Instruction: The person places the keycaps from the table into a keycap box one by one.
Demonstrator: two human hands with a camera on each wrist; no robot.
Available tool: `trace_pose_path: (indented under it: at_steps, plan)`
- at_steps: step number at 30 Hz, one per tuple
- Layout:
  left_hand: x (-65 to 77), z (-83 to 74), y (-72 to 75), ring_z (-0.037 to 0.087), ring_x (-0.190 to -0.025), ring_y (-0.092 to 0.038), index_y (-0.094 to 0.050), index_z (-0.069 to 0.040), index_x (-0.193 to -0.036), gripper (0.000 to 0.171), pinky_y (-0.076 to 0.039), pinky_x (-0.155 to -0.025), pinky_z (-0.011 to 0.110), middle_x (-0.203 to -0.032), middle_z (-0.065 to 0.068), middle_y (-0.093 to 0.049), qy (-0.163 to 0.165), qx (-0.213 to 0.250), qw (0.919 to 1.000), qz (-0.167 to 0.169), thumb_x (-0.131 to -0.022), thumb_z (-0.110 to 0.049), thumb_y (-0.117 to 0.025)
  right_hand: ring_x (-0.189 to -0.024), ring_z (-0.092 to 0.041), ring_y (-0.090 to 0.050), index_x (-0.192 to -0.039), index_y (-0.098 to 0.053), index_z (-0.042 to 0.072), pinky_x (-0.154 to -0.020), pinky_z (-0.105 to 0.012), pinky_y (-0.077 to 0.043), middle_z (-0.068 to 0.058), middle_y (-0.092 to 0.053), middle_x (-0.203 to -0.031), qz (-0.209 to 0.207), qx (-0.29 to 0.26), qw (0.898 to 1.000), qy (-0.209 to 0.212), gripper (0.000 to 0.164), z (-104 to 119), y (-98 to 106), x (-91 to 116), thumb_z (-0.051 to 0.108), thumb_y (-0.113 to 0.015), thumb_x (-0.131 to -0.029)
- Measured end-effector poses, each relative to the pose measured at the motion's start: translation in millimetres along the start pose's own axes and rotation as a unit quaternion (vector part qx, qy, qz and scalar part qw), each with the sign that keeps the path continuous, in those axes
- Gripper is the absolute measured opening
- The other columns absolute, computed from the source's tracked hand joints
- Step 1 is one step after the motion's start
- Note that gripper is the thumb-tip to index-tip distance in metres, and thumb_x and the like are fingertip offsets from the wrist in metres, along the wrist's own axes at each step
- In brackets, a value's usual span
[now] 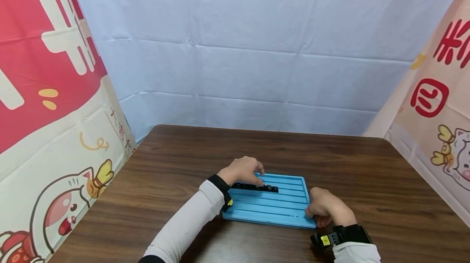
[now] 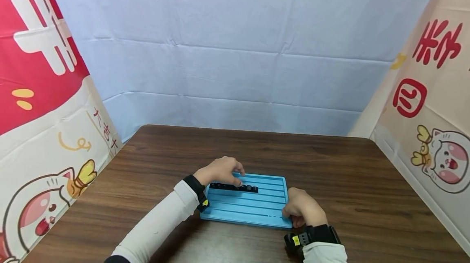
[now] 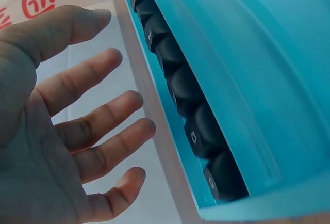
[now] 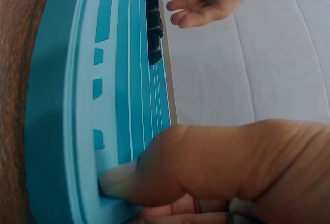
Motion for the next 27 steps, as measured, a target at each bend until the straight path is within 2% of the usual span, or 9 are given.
trace_pose_path:
  at_steps: [6,12,20,27]
  plan:
    - [8.8,9.1,1.1,0.011,-0.098,-0.055,-0.068,-0.025,-0.102,0.021,-0.042,-0.079,0.039,-0.109,-0.009,-0.060,0.017,-0.036,0.9992,-0.005,-0.082,-0.033,-0.071,-0.041,-0.016,-0.054,-0.070,-0.056,-0.002,-0.041,-0.028,-0.047,-0.012,-0.056,-0.051,0.006,-0.003,1.000,-0.004,0.012,-0.1,-0.2,-0.6,-0.001,-0.066,-0.077]
    - [22.6,13.2,3.9,0.012,-0.088,-0.051,-0.068,-0.025,-0.104,0.021,-0.039,-0.074,0.039,-0.110,-0.005,-0.059,0.022,-0.066,0.9975,-0.015,-0.083,-0.032,-0.069,-0.042,-0.016,-0.055,-0.071,-0.057,-0.002,-0.042,-0.028,-0.047,-0.012,-0.056,-0.052,0.013,-0.005,1.000,-0.009,0.012,-0.9,-1.1,-0.1,0.000,-0.066,-0.077]
    - [37.7,30.1,4.5,0.011,-0.083,-0.049,-0.068,-0.020,-0.108,0.026,-0.039,-0.068,0.035,-0.110,-0.002,-0.059,0.023,-0.043,0.9986,-0.022,-0.083,-0.026,-0.069,-0.040,-0.016,-0.054,-0.068,-0.057,-0.003,-0.040,-0.027,-0.046,-0.011,-0.055,-0.050,0.002,-0.006,1.000,-0.004,0.011,-0.8,1.1,0.3,-0.002,-0.065,-0.076]
    - [49.8,45.8,7.0,0.016,-0.092,-0.051,-0.067,-0.015,-0.112,0.030,-0.043,-0.078,0.040,-0.111,0.002,-0.058,0.027,-0.016,0.9986,-0.043,-0.084,-0.025,-0.069,-0.040,-0.015,-0.053,-0.068,-0.057,-0.002,-0.040,-0.026,-0.045,-0.011,-0.055,-0.050,0.008,-0.006,1.000,-0.012,0.011,-1.8,0.0,-0.9,-0.002,-0.065,-0.076]
Point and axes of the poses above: each hand's wrist, its own x-axis away from the middle knuckle, its own y-axis out of the back of the hand, z = x × y, the point moved 9 cm from there along -x, towards the middle knuckle
